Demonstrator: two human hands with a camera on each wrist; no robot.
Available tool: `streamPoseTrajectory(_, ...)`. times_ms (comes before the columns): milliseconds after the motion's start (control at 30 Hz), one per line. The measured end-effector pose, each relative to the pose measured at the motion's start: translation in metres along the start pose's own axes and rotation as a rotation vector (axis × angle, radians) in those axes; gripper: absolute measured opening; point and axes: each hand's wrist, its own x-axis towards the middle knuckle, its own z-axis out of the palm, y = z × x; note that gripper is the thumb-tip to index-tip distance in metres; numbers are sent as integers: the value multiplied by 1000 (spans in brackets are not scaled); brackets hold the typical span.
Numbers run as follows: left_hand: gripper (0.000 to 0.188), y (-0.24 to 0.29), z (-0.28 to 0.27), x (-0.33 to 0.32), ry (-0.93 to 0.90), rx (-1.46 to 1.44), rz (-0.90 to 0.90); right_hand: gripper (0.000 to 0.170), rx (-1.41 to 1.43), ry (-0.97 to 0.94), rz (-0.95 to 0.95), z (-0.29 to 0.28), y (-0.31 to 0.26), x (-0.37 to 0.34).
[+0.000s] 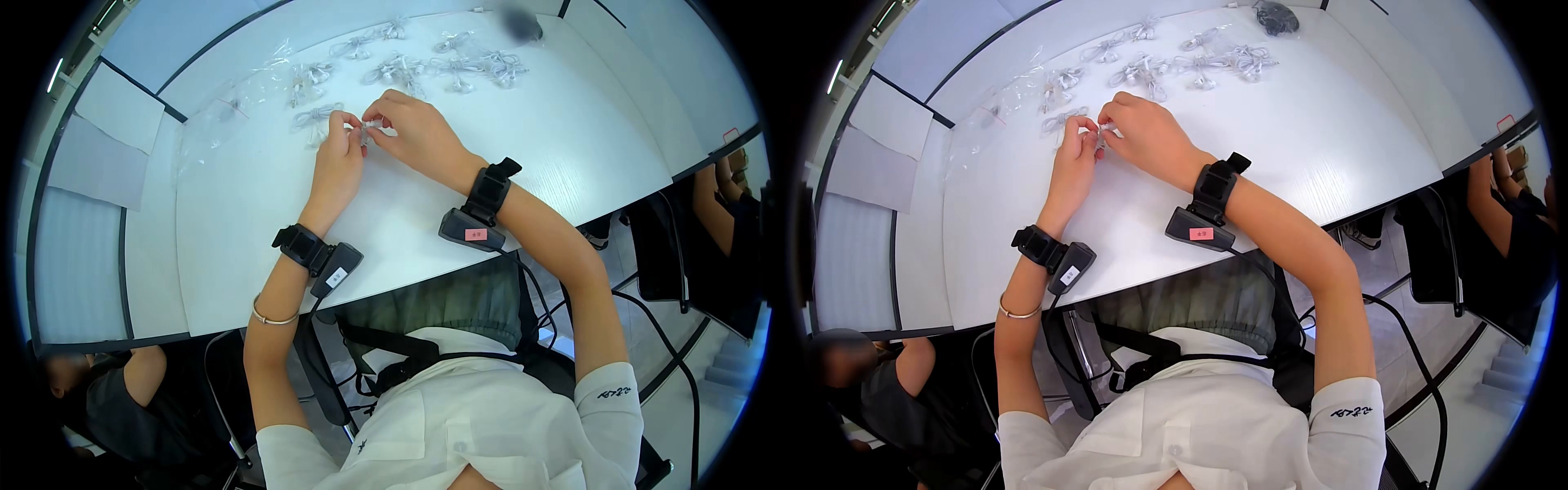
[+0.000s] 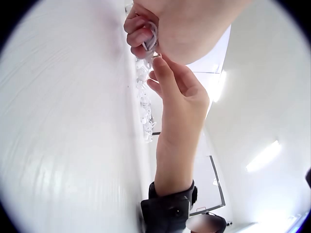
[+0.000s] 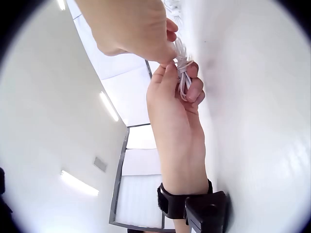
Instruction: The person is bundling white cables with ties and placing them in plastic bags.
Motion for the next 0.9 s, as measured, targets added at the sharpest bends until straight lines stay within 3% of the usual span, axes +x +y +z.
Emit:
streamPoseTrajectory(167, 9, -3, 1, 1, -3, -5, -5, 16, -40, 12, -62, -5, -7, 2)
streamPoseTrajectory(767, 13, -4, -1, 1, -3, -88, -10, 16, 238, -108, -74, -12, 4, 5)
streamPoseTrajectory(900, 14, -5, -1, 1, -4, -136, -10, 14, 257, -150, 12, -16, 1, 7)
